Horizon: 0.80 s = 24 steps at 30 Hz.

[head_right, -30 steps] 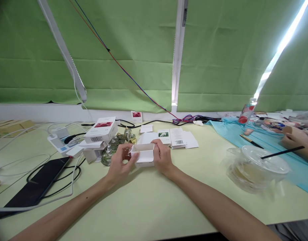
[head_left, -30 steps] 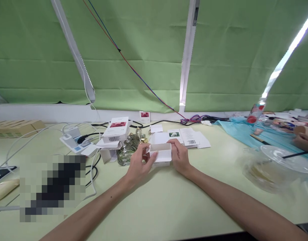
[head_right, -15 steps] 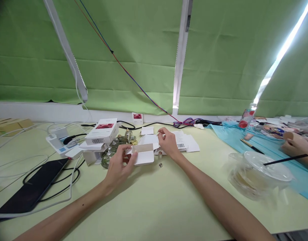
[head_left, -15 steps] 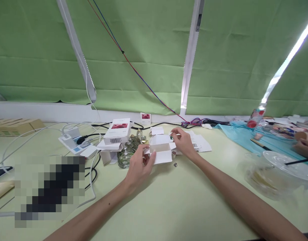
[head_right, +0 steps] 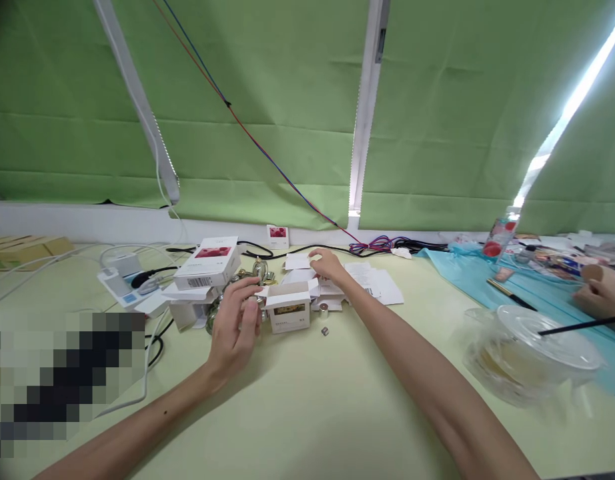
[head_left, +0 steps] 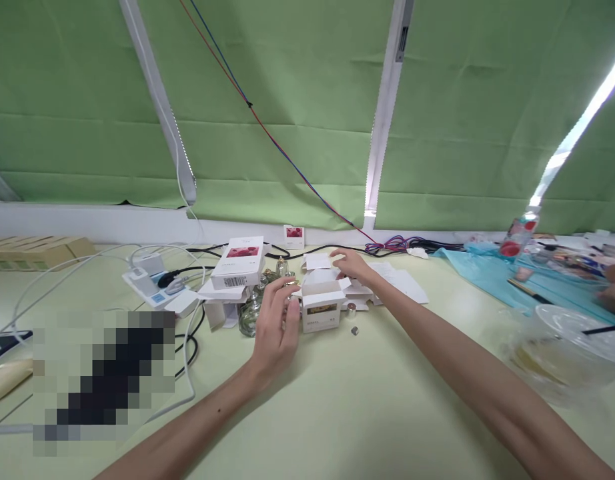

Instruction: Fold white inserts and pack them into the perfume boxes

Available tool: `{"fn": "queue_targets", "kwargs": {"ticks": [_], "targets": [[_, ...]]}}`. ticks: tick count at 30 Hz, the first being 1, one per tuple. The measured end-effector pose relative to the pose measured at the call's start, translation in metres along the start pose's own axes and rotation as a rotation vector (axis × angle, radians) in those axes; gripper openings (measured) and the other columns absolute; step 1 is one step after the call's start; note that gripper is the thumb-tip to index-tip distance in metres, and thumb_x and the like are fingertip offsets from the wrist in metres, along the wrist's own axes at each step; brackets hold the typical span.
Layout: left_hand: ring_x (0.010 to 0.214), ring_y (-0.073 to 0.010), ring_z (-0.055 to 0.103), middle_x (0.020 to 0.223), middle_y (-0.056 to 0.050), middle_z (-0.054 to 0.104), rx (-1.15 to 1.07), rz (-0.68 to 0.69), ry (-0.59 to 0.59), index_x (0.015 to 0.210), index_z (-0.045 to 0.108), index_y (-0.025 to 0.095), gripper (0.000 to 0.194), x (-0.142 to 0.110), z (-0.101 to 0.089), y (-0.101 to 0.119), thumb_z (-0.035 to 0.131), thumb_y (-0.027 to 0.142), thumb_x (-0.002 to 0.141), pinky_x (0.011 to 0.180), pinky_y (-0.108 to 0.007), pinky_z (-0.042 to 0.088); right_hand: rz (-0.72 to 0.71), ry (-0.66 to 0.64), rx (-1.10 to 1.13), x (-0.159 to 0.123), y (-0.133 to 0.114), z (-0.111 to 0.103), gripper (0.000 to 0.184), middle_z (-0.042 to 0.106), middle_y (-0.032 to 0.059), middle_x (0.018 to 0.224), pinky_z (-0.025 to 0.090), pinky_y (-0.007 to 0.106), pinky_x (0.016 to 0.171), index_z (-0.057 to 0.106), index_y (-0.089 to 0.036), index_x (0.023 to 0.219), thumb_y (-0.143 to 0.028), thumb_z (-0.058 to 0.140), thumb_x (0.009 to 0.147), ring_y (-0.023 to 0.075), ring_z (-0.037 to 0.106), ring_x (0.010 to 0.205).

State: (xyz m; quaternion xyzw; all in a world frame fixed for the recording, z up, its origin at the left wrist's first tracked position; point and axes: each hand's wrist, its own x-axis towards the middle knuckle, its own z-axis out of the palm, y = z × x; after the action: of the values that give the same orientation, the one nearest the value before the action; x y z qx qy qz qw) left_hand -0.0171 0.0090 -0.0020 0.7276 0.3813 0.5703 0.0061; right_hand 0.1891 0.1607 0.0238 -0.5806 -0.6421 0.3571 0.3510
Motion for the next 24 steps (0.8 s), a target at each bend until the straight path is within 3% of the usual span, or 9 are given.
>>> {"fn": "queue_targets", "kwargs": {"ticks": [2,4,8,13,16,20,24], "targets": [[0.064,-0.0057,0.056,0.126,-0.012,0.053,-0.017,0.067,0.044,0.112,0.056,0.018,0.018,-0.001,0.0,-0.001,0.042,0.021,0.101,0.054,-0.021,0.051,0.025,-0.024,0.035,0.004,0.0,0.002,0.029,0.067,0.0025,0.085,0.031,0.017,0.041,0.064,-0.02,0.108,-0.013,0.058,0.081,0.012,0.068,0.052],[0.062,-0.0052,0.053,0.124,-0.012,0.053,-0.029,0.119,0.075,0.112,0.054,0.018,0.016,-0.002,0.0,-0.001,0.045,0.017,0.099,0.053,-0.021,0.05,0.05,-0.049,0.078,0.007,0.0,0.004,0.03,0.066,0.0026,0.084,0.03,0.017,0.041,0.063,-0.02,0.111,-0.013,0.058,0.082,0.0121,0.068,0.051],[0.082,-0.0144,0.061,0.112,-0.012,0.057,-0.042,0.316,0.116,0.113,0.053,0.019,0.022,-0.005,-0.002,0.003,0.048,0.01,0.093,0.053,-0.021,0.048,0.091,-0.085,0.17,0.01,-0.002,0.005,0.03,0.064,0.0029,0.085,0.028,0.017,0.04,0.062,-0.019,0.113,-0.013,0.059,0.084,0.0126,0.069,0.051],[0.068,-0.0154,0.064,0.08,-0.004,0.066,-0.097,0.561,-0.091,0.109,0.052,0.019,0.024,-0.014,-0.002,0.014,0.046,0.01,0.088,0.052,-0.025,0.045,0.144,-0.091,0.252,0.012,0.001,0.007,0.021,0.062,0.0025,0.082,0.027,0.017,0.038,0.064,-0.016,0.103,-0.014,0.065,0.082,0.0121,0.068,0.049],[0.051,-0.0121,0.058,0.069,0.0,0.067,-0.048,0.571,-0.245,0.1,0.053,0.02,0.02,-0.018,0.0,0.018,0.045,0.008,0.086,0.049,-0.026,0.04,0.165,-0.075,0.28,0.014,0.005,0.011,0.013,0.062,0.0016,0.078,0.025,0.017,0.037,0.064,-0.015,0.096,-0.017,0.067,0.083,0.0109,0.067,0.047],[0.045,-0.0103,0.05,0.059,0.003,0.061,-0.059,0.575,-0.354,0.091,0.053,0.019,0.016,-0.019,0.002,0.022,0.044,0.007,0.086,0.045,-0.027,0.034,0.18,-0.063,0.309,0.014,0.007,0.014,0.01,0.062,0.0009,0.074,0.025,0.016,0.037,0.064,-0.014,0.091,-0.017,0.068,0.083,0.011,0.067,0.048],[0.043,-0.0098,0.044,0.054,0.004,0.054,-0.061,0.552,-0.405,0.085,0.053,0.019,0.017,-0.017,0.002,0.023,0.043,0.007,0.088,0.045,-0.027,0.031,0.194,-0.057,0.329,0.013,0.004,0.013,0.023,0.06,-0.0013,0.069,0.025,0.016,0.037,0.06,-0.016,0.103,-0.014,0.068,0.082,0.0117,0.066,0.048]]}}
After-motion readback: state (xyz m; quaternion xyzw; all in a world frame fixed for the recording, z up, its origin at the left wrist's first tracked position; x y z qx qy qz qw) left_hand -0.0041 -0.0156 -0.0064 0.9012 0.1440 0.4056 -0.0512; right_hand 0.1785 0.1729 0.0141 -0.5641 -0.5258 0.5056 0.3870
